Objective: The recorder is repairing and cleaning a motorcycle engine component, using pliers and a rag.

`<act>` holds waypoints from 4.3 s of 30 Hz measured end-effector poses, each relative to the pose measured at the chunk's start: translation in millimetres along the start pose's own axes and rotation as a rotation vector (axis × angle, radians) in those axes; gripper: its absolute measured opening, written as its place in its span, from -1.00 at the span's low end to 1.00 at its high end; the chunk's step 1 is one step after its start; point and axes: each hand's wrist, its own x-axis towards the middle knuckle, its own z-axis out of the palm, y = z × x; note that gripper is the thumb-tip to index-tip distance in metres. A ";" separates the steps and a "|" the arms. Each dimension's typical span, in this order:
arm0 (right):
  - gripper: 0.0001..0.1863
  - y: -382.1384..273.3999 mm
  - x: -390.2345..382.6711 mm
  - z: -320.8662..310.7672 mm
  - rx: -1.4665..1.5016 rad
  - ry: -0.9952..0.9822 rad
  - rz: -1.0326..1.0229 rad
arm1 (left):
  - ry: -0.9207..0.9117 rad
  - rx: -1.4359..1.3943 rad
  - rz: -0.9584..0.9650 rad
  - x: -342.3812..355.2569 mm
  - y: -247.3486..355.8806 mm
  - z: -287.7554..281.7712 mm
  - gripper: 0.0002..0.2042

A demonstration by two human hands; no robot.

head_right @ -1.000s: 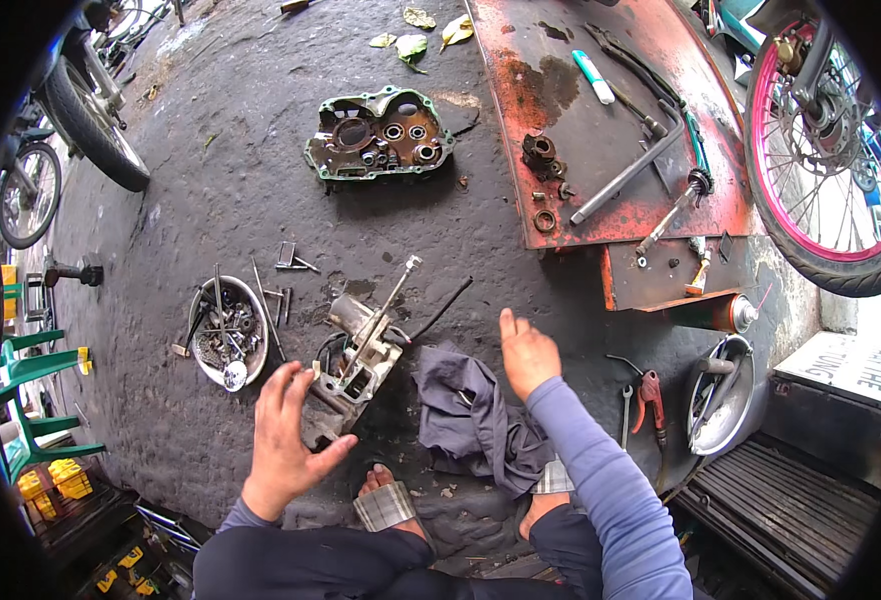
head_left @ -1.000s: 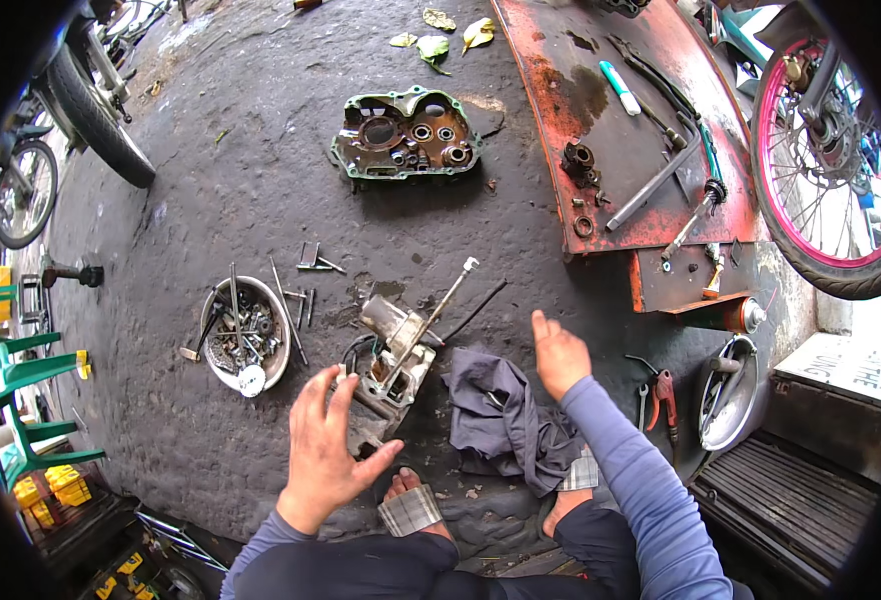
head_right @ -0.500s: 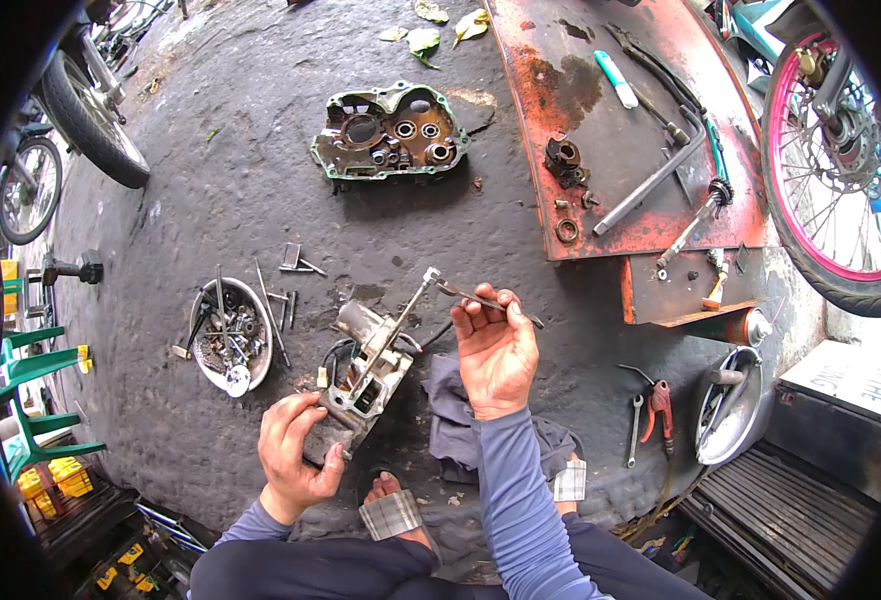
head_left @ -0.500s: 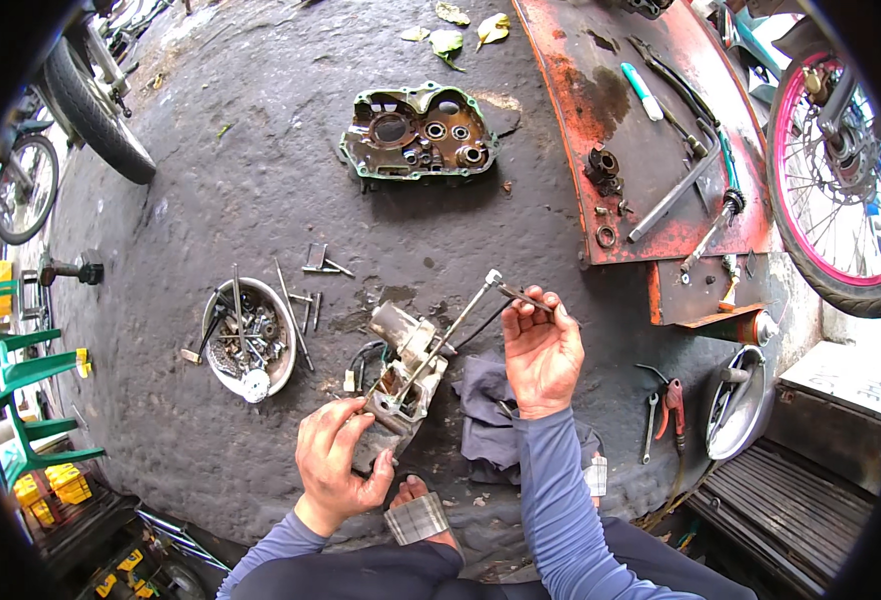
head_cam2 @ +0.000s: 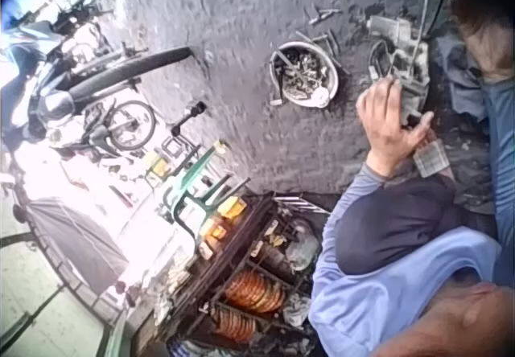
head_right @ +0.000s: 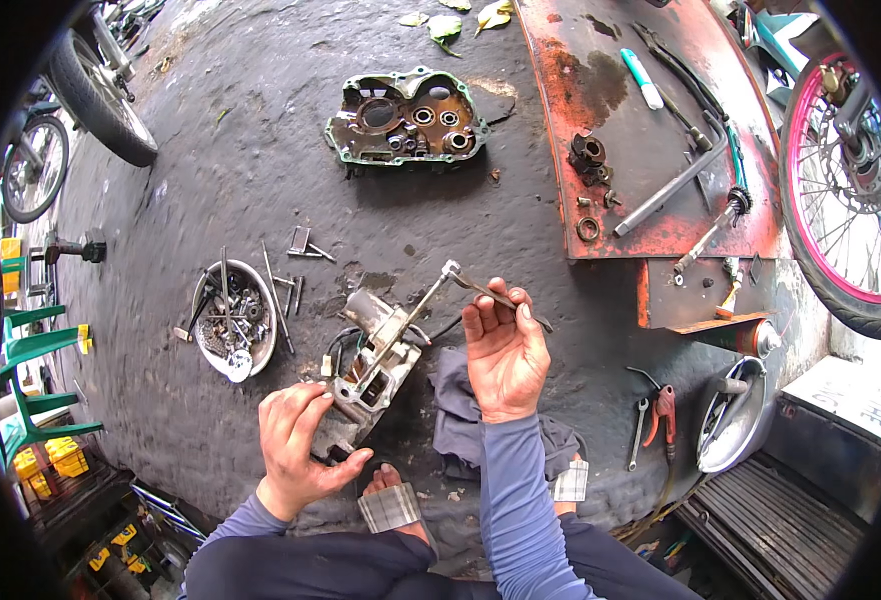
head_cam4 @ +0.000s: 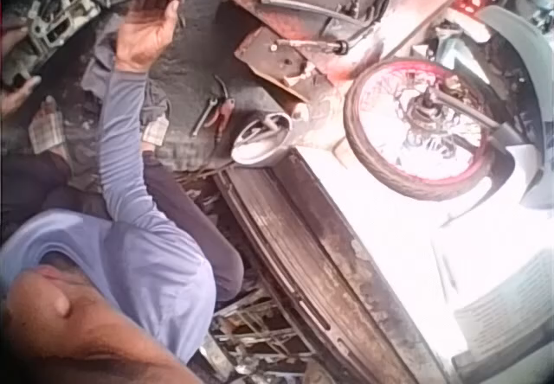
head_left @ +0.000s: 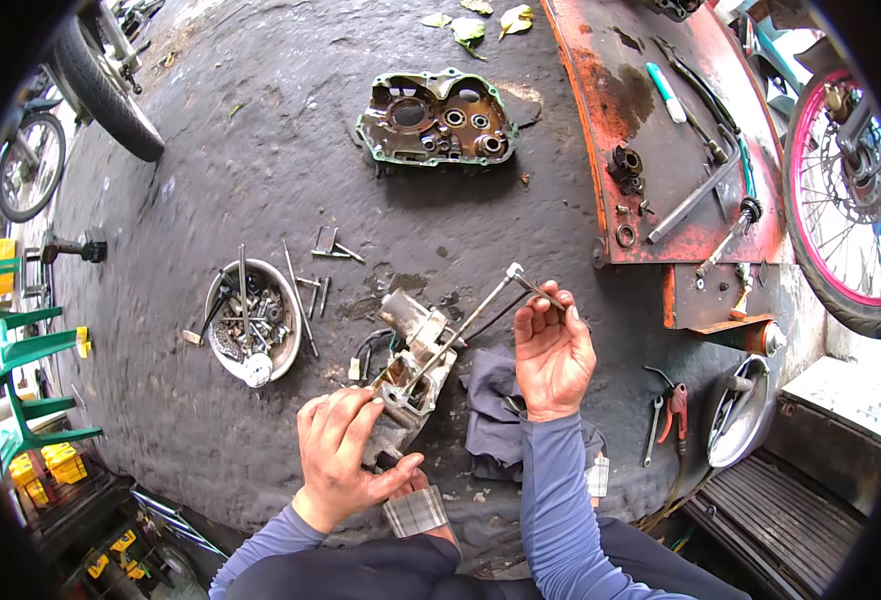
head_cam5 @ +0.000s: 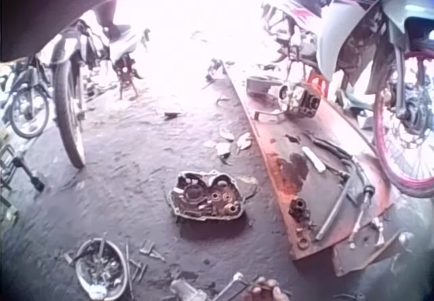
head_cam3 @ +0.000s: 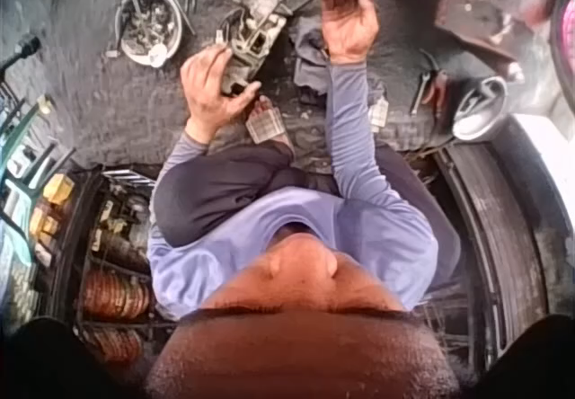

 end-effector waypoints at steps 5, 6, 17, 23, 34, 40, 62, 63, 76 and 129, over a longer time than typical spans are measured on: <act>-0.83 5.0 3.2 -6.7 0.032 0.008 0.031 | -0.079 0.061 -0.030 4.2 5.6 -3.9 -0.30; -0.83 6.8 8.0 -10.6 0.126 -0.023 0.096 | -0.082 0.058 -0.039 4.6 5.0 -2.8 -0.30; -0.89 -3.2 -25.5 85.9 -1.247 -0.265 -0.639 | -0.097 0.020 -0.061 3.7 7.5 0.7 -0.30; -0.81 2.0 28.6 154.9 -2.063 -0.727 -0.542 | -0.091 0.023 -0.045 -0.5 2.5 -0.8 -0.32; -0.73 31.0 68.4 185.3 -2.310 -1.199 -0.516 | -0.060 0.044 -0.075 -1.1 -0.8 1.9 -0.31; -0.69 -50.9 -3.6 125.5 -2.311 -0.864 -0.362 | -0.013 -0.005 -0.094 -0.4 1.1 4.3 -0.31; -0.70 -99.1 -118.3 -51.2 -2.801 -0.908 0.214 | 0.002 -0.048 -0.094 -1.3 -2.4 4.4 -0.31; -0.74 -102.6 -118.7 -58.4 -2.931 -0.847 0.262 | 0.004 -0.067 -0.087 -0.1 -2.2 5.0 -0.31; -0.68 -153.8 -70.6 -14.7 -2.689 -0.240 0.529 | -0.006 -0.375 0.312 24.3 33.3 -2.5 -0.69; -0.54 -91.4 -69.0 62.6 -1.403 -0.186 0.756 | -0.245 -0.913 -0.348 7.1 70.6 63.3 -0.31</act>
